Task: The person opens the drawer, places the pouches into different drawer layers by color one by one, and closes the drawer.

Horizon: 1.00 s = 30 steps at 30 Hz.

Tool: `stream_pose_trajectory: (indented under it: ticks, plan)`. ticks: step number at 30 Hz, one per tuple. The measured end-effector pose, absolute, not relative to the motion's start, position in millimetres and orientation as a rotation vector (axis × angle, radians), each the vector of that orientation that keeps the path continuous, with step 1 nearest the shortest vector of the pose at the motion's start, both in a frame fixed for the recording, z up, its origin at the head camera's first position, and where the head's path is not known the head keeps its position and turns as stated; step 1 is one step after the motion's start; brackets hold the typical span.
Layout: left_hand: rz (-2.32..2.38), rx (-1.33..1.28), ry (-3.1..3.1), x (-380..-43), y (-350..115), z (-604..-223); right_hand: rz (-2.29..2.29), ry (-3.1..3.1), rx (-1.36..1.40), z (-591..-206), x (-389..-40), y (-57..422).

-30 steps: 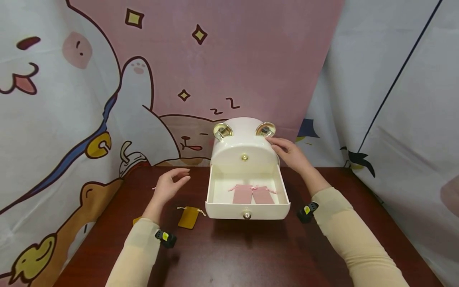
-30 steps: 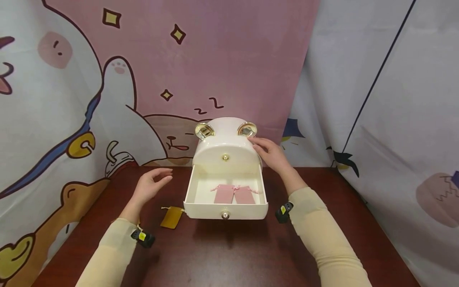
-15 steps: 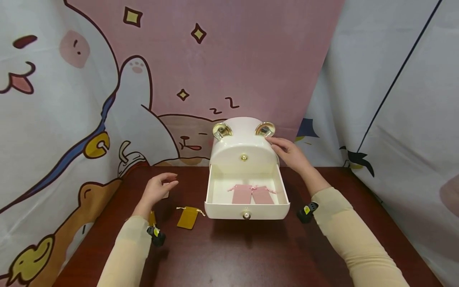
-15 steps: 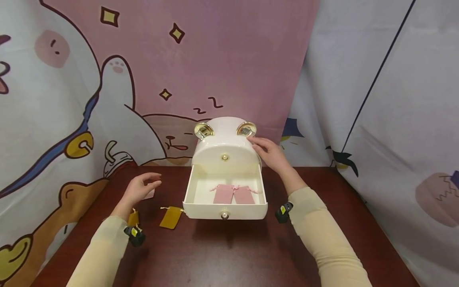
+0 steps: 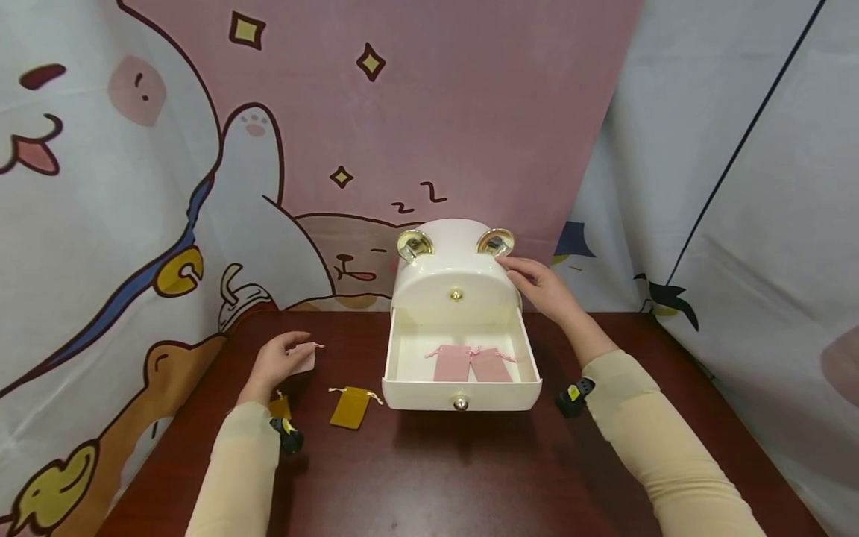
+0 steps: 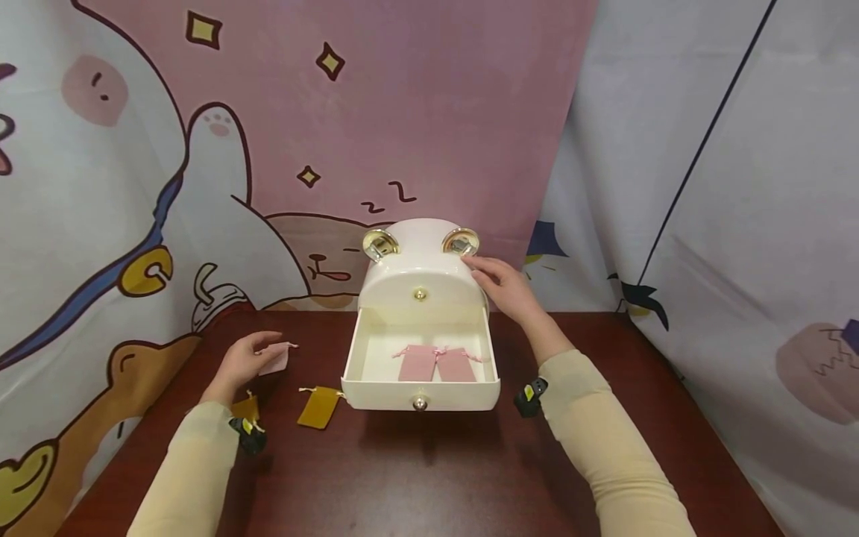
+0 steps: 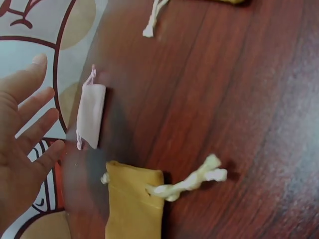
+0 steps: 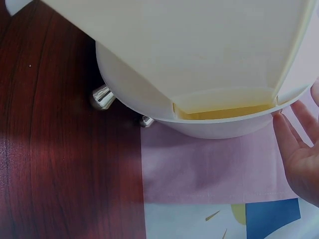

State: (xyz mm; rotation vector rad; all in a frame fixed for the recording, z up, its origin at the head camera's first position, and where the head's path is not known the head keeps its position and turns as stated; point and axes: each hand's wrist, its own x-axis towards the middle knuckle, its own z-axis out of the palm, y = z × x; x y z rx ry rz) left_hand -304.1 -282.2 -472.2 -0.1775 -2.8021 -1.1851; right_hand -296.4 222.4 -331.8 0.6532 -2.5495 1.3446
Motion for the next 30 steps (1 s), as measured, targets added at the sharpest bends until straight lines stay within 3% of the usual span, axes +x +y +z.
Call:
stream_pose_trajectory:
  ticks: [7, 17, 30]
  plan:
    - [-1.115, -0.163, -2.87, -305, -290, -481, 1.327, -2.546, 0.638, -332, -296, 221]
    - [-1.055, -0.193, -2.889, -303, -292, -495, 1.326, -2.55, 0.624, -362, -329, 237]
    - [-0.989, -0.06, -2.936, -307, -283, -508, 1.319, -2.507, 0.671, -361, -328, 236]
